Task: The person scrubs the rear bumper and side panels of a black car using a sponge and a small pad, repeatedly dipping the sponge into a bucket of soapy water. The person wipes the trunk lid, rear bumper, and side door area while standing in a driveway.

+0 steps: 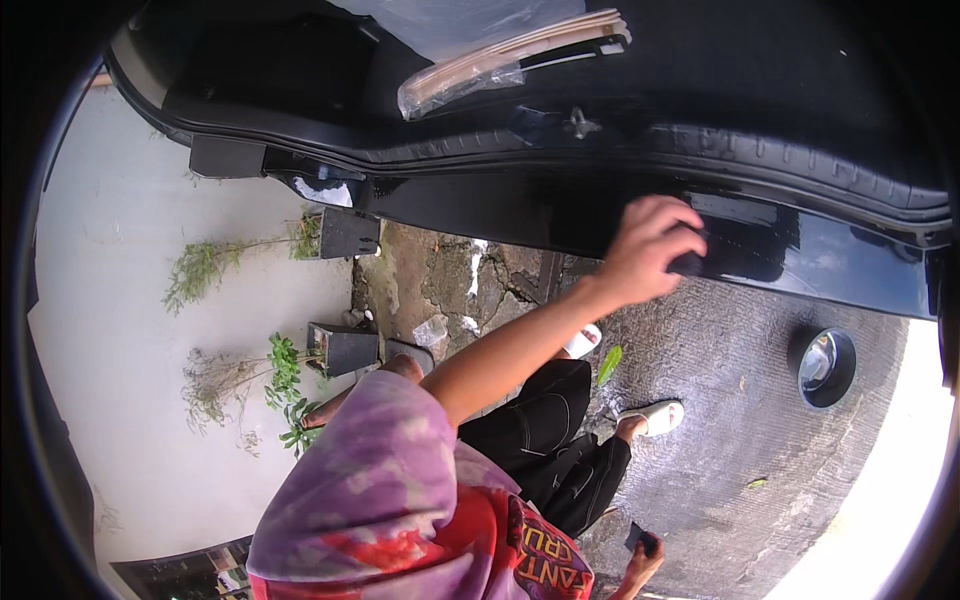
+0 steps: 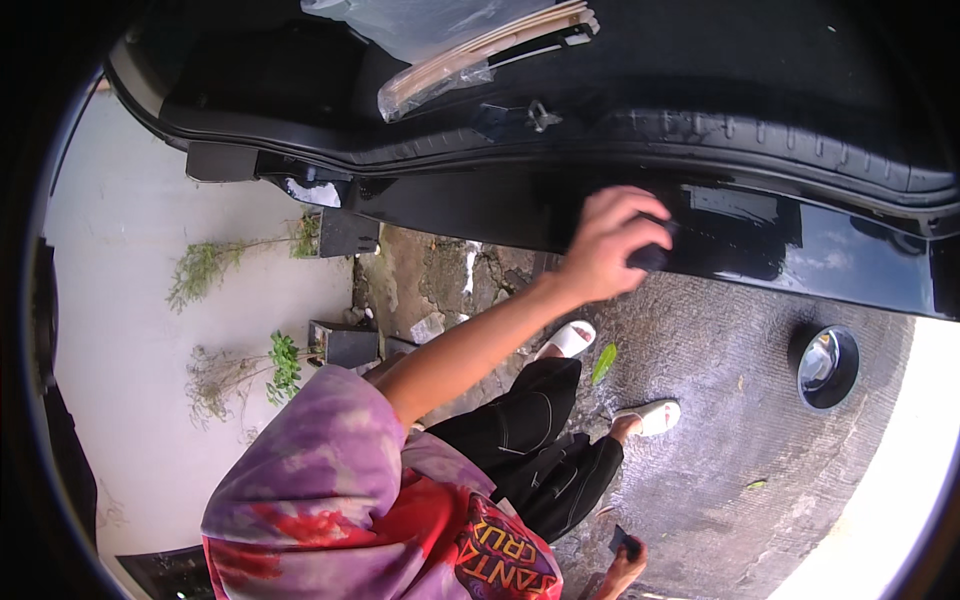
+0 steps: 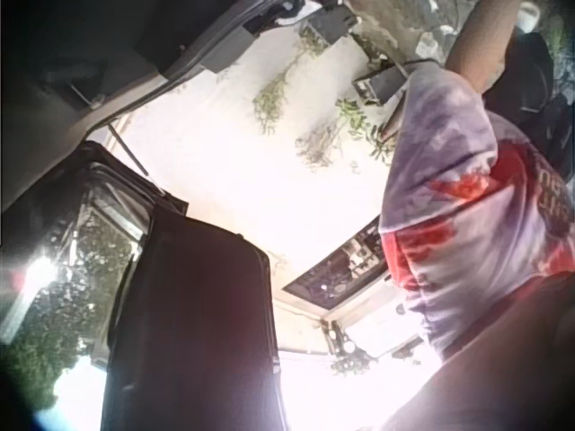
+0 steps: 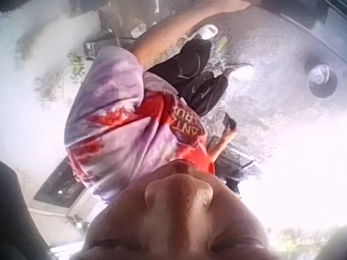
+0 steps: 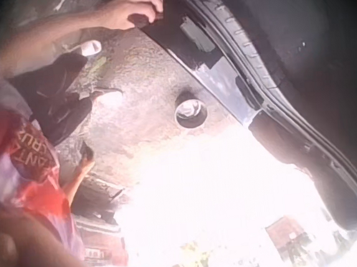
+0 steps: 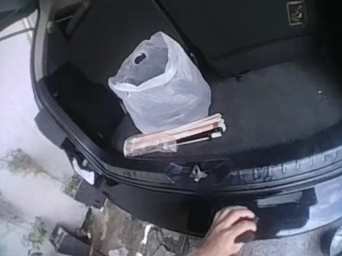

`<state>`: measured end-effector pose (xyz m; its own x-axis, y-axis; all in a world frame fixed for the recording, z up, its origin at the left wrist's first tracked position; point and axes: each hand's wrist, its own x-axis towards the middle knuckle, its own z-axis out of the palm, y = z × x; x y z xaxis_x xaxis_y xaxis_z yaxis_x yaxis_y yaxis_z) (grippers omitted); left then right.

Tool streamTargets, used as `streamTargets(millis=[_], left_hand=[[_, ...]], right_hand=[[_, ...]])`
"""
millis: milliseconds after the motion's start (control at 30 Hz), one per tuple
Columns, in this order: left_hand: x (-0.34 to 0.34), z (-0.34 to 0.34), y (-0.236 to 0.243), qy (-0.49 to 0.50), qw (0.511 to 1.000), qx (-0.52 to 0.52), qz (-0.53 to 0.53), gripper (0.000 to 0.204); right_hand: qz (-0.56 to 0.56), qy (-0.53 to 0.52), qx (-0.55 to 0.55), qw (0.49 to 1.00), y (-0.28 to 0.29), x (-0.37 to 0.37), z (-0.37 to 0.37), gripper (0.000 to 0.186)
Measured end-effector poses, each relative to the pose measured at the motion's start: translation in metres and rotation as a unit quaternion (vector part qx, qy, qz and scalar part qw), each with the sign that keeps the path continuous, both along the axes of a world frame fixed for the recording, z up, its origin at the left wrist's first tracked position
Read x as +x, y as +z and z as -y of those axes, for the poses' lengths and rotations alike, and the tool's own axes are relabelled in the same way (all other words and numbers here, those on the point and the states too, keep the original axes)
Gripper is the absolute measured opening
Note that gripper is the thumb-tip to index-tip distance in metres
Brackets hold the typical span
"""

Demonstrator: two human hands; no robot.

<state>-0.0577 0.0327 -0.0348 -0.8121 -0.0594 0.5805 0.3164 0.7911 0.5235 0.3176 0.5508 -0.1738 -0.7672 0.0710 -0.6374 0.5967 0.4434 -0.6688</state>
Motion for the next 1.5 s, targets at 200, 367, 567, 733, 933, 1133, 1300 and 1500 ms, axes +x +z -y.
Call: streamTargets(millis=[200,367,567,733,933,1133,1300,1500], left_hand=[[0.112,0.162,-0.01,0.595,0.804,0.003,0.0,0.026],[0.029,0.041,-0.015,0.415,0.908,0.031,0.045,0.024],[-0.113,-0.203,0.012,-0.055,0.997,0.003,0.059,0.031],[-0.229,-0.245,0.031,-0.183,0.981,-0.009,0.066,0.036],[-0.193,-0.191,0.024,-0.273,0.96,0.058,-0.009,0.034],[-0.178,-0.163,0.024,-0.251,0.966,0.067,-0.017,0.036],[-0.18,-0.175,0.026,-0.244,0.965,0.079,-0.055,0.036],[-0.176,-0.173,0.024,-0.231,0.969,0.076,-0.043,0.035]], right_hand=[[0.002,-0.024,0.029,0.999,0.043,-0.037,-0.081,0.035],[-0.032,-0.078,0.02,0.996,0.055,-0.124,-0.07,0.039],[-0.205,-0.068,-0.015,0.976,0.066,-0.307,0.078,0.026],[-0.186,-0.275,-0.196,0.923,0.152,-0.431,0.175,0.032],[-0.426,-0.254,-0.035,0.867,0.202,-0.516,0.09,0.034],[-0.69,-0.014,0.396,0.606,0.264,-0.632,0.084,0.04],[-0.483,0.396,0.544,0.561,0.191,-0.642,0.037,0.052],[-0.542,0.248,0.563,0.572,0.226,-0.676,0.036,0.085]])
